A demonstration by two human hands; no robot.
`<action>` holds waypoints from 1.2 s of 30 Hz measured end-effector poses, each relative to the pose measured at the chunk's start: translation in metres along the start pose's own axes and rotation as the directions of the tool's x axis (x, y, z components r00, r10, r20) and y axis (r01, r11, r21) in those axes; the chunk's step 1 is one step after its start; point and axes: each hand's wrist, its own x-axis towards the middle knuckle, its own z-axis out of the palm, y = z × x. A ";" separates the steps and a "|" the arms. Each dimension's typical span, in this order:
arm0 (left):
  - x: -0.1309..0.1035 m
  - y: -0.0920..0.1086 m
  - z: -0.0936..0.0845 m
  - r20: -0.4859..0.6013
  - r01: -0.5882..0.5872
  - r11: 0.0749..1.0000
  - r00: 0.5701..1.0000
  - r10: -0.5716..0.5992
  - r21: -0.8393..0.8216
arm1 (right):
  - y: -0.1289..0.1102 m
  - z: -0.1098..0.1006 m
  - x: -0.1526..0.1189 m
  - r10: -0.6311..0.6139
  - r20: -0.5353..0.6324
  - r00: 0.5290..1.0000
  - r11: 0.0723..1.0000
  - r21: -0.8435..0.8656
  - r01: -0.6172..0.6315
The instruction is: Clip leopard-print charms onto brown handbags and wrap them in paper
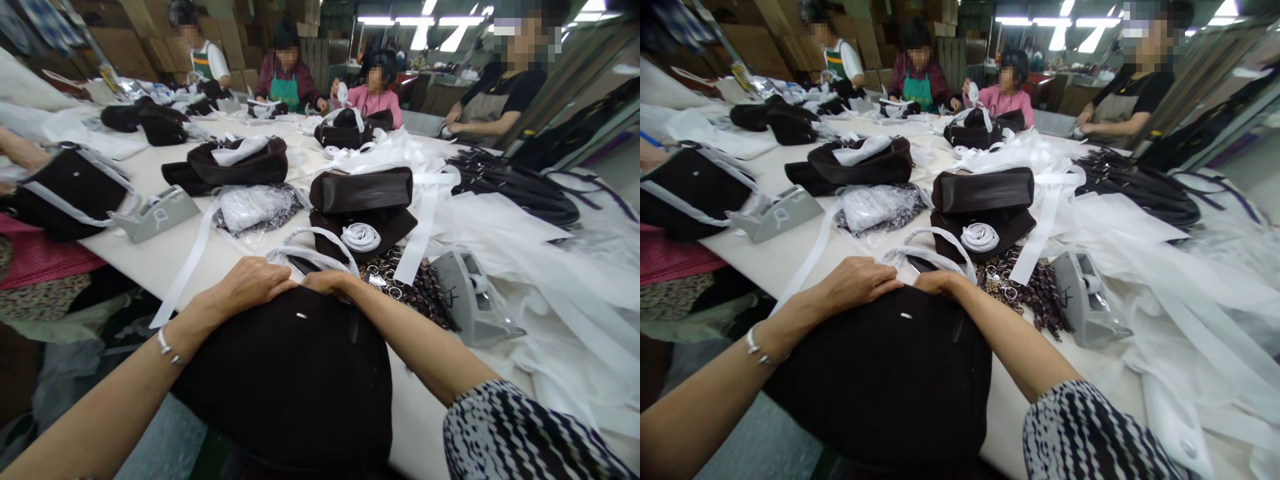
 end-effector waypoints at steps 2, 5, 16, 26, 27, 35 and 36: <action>-0.001 -0.002 0.037 0.047 0.038 0.999 0.998 -0.037 -0.034 | 0.000 -0.006 -0.010 0.078 0.034 0.996 0.996 -0.032 -0.077; 0.000 0.002 0.081 0.121 0.086 0.993 0.990 -0.076 -0.080 | -0.004 -0.005 -0.024 0.078 -0.001 0.997 0.945 -0.318 -0.075; 0.001 0.000 0.102 -0.033 0.131 0.989 0.990 -0.133 -0.069 | -0.009 0.034 -0.045 -0.194 -0.276 0.941 0.649 -0.756 -0.088; -0.009 -0.004 0.054 -0.030 0.102 0.963 0.993 -0.113 -0.251 | 0.040 0.005 -0.195 -0.161 -0.786 0.597 0.857 -0.411 -0.311; -0.017 0.002 0.045 -0.037 0.115 0.951 0.991 -0.131 -0.287 | 0.056 -0.002 -0.214 -0.084 -0.813 0.577 0.844 -0.366 -0.392; -0.051 0.091 0.001 -0.076 0.050 0.856 0.992 -0.103 -0.514 | 0.129 -0.010 -0.215 0.032 -0.830 0.557 0.706 -0.376 -0.600; -0.052 0.101 -0.001 -0.082 0.035 0.851 0.992 -0.092 -0.524 | 0.130 -0.009 -0.207 0.019 -0.828 0.561 0.682 -0.400 -0.613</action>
